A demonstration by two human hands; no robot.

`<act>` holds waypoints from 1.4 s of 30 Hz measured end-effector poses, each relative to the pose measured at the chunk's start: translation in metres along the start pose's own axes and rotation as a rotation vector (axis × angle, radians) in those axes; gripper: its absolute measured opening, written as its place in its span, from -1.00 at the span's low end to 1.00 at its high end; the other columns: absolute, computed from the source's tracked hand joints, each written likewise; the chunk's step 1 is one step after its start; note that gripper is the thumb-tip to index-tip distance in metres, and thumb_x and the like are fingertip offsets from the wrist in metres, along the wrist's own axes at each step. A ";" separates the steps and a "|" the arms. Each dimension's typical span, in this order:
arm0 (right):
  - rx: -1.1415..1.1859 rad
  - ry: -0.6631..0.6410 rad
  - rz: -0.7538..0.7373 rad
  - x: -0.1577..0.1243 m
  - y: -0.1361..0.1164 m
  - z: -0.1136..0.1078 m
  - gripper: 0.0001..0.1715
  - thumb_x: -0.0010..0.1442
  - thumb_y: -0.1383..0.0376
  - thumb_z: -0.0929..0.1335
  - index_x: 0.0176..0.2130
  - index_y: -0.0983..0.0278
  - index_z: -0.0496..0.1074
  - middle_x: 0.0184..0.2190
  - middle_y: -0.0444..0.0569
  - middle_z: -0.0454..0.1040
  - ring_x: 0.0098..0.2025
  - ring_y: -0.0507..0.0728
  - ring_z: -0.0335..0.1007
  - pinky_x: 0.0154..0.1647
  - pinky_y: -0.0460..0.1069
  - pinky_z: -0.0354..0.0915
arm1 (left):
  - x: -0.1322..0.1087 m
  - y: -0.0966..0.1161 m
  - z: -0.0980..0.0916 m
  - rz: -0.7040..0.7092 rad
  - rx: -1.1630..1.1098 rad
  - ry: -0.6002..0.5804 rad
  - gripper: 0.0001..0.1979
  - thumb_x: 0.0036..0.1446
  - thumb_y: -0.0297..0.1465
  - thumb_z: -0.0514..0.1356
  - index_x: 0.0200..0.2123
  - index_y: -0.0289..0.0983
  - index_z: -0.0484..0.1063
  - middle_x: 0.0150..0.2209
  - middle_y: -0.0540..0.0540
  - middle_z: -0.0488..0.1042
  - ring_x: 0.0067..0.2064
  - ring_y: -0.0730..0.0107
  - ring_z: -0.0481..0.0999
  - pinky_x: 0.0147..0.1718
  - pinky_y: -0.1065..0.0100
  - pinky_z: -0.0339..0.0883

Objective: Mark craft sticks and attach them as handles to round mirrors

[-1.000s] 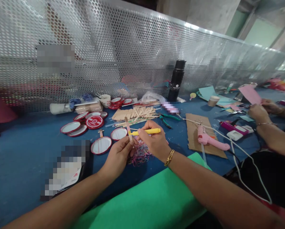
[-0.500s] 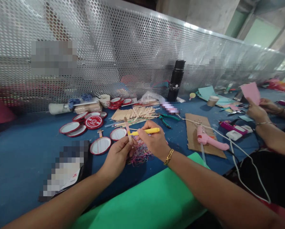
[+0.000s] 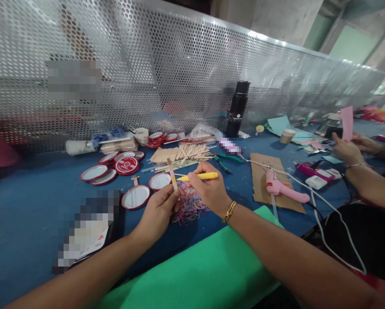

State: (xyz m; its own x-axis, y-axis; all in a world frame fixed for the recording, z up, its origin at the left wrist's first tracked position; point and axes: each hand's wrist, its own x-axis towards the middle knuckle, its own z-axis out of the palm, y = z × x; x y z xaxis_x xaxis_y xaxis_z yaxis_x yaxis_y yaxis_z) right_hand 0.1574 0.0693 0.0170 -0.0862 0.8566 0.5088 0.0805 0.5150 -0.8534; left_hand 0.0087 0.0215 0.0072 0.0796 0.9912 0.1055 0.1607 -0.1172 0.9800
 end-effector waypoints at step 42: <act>0.010 -0.003 0.014 0.000 0.003 0.001 -0.74 0.15 0.22 0.37 -0.51 0.18 0.26 -0.58 -0.18 0.46 -0.49 0.06 0.38 -0.36 -0.02 0.30 | 0.001 -0.001 0.000 -0.005 -0.019 0.005 -0.64 0.18 -0.08 0.18 -0.47 -0.23 0.33 -0.61 0.10 0.23 -0.58 0.51 0.11 -0.58 0.40 -0.05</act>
State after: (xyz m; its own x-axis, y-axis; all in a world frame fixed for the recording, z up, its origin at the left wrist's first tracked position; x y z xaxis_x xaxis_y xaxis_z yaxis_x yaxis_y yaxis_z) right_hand 0.1564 0.0708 0.0148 -0.0882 0.8634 0.4967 0.0717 0.5029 -0.8614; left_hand 0.0088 0.0226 0.0058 0.0737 0.9921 0.1013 0.1422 -0.1110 0.9836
